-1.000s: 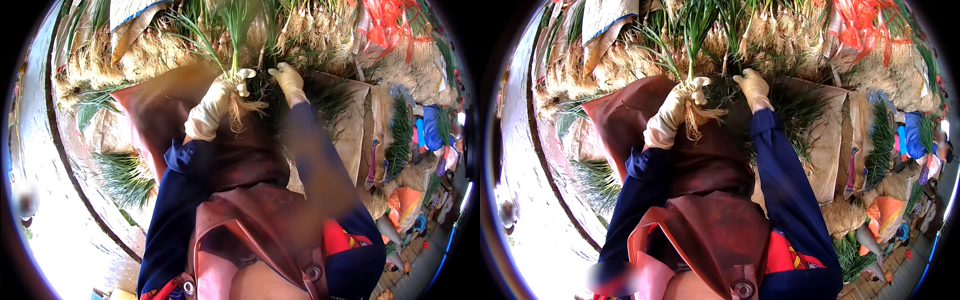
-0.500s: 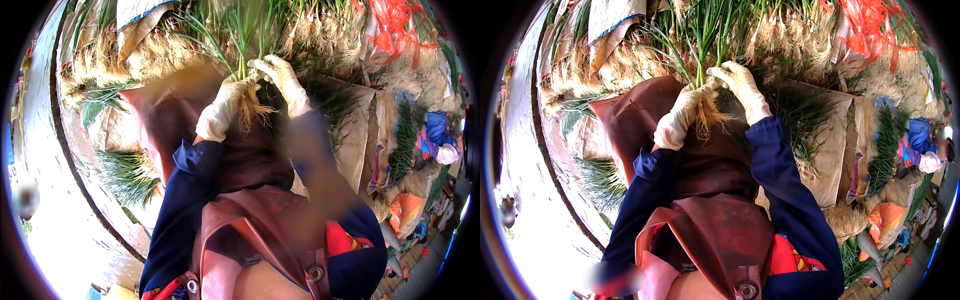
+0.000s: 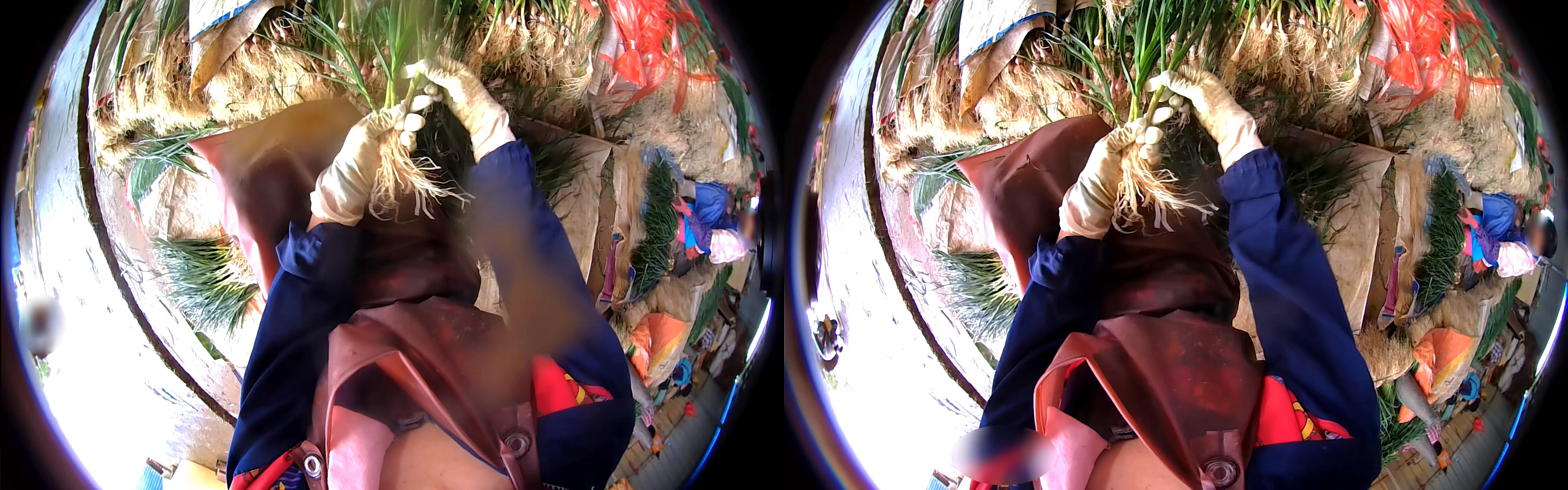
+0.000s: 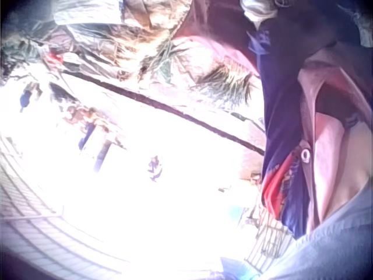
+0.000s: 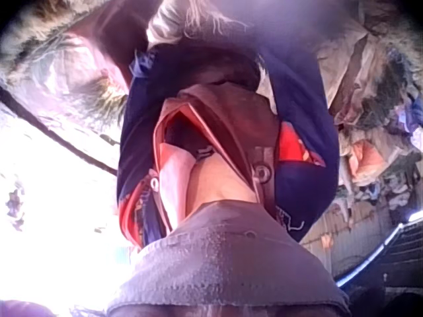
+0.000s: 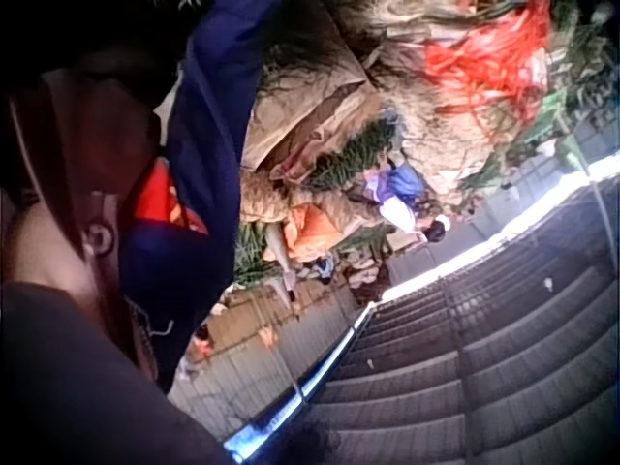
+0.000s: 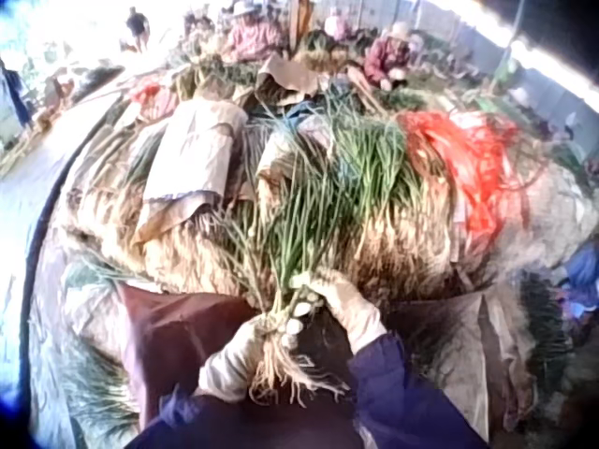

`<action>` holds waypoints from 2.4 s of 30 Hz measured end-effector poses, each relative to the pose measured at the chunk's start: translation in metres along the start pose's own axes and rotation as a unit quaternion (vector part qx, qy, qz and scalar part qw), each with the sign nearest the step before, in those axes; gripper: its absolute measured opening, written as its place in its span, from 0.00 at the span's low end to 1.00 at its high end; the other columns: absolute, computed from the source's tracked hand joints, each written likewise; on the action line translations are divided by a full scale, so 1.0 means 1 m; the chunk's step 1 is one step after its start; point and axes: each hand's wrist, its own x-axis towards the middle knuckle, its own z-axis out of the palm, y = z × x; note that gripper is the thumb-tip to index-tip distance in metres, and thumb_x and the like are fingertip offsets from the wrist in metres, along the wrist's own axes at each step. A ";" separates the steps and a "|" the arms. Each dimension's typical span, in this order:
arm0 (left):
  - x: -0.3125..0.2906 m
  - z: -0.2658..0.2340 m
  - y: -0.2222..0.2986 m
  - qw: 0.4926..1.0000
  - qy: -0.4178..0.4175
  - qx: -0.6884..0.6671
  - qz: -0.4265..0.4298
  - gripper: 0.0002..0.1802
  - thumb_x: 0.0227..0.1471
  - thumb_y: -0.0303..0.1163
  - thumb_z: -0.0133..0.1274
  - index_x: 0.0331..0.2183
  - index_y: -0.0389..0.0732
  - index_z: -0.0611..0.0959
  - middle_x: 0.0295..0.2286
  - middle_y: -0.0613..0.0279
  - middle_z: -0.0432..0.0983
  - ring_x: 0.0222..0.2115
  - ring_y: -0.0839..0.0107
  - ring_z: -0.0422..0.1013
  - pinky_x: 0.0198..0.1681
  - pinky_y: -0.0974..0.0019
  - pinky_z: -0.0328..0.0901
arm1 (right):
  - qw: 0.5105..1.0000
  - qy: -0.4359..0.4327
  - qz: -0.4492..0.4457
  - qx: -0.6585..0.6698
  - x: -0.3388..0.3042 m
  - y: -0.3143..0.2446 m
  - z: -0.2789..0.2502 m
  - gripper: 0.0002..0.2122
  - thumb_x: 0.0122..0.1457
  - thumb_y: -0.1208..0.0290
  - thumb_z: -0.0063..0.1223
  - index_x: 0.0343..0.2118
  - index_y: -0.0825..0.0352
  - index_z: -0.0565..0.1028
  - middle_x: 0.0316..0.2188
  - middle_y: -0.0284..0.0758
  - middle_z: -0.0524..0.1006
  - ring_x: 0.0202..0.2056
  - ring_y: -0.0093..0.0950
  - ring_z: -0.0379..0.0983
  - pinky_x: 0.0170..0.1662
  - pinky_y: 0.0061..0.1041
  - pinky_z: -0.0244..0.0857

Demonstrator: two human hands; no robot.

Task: The person, wearing gloves, gathers bunches of green onions, removes loose outer layers or debris by hand, and organizes them into piles while other workers do the same in the background.

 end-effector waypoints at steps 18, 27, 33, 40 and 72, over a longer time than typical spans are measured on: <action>-0.016 0.019 -0.001 0.993 0.075 0.076 0.054 0.26 0.51 0.31 0.52 0.50 0.29 0.67 0.31 0.59 0.73 0.28 0.73 0.70 0.32 0.72 0.68 | 0.820 0.240 0.188 -0.484 -0.006 0.016 -0.022 0.26 0.52 0.43 0.50 0.39 0.64 0.74 0.39 0.32 0.77 0.35 0.23 0.73 0.41 0.23 0.65; -0.019 0.011 -0.001 0.980 0.068 0.123 0.140 0.23 0.50 0.33 0.55 0.46 0.33 0.72 0.30 0.61 0.74 0.27 0.76 0.70 0.28 0.76 0.67 | 0.760 0.270 0.124 -0.578 -0.010 0.082 -0.093 0.19 0.55 0.51 0.48 0.36 0.64 0.75 0.30 0.41 0.77 0.33 0.39 0.73 0.38 0.33 0.64; -0.009 -0.012 -0.004 0.959 0.105 0.224 0.141 0.24 0.50 0.37 0.54 0.46 0.35 0.69 0.23 0.67 0.67 0.27 0.72 0.63 0.33 0.68 0.61 | 0.720 0.041 0.195 -0.665 -0.055 0.232 -0.097 0.17 0.50 0.56 0.48 0.32 0.66 0.77 0.36 0.46 0.76 0.37 0.43 0.73 0.42 0.38 0.67; -0.016 0.035 0.029 0.930 0.136 0.323 0.112 0.22 0.51 0.32 0.53 0.47 0.32 0.72 0.29 0.59 0.76 0.20 0.86 0.67 0.19 0.86 0.60 | 0.711 -0.223 0.260 -0.615 -0.103 0.220 -0.082 0.18 0.50 0.54 0.50 0.32 0.66 0.78 0.35 0.44 0.77 0.37 0.42 0.74 0.42 0.37 0.67; 0.029 0.043 0.031 0.837 0.331 0.429 0.071 0.12 0.47 0.29 0.59 0.37 0.38 0.81 0.25 0.64 0.78 0.13 0.82 0.61 0.15 0.79 0.55 | 0.986 0.146 0.015 -0.076 0.004 -0.022 0.033 0.07 0.56 0.70 0.48 0.31 0.70 0.74 0.29 0.38 0.77 0.41 0.27 0.72 0.44 0.28 0.68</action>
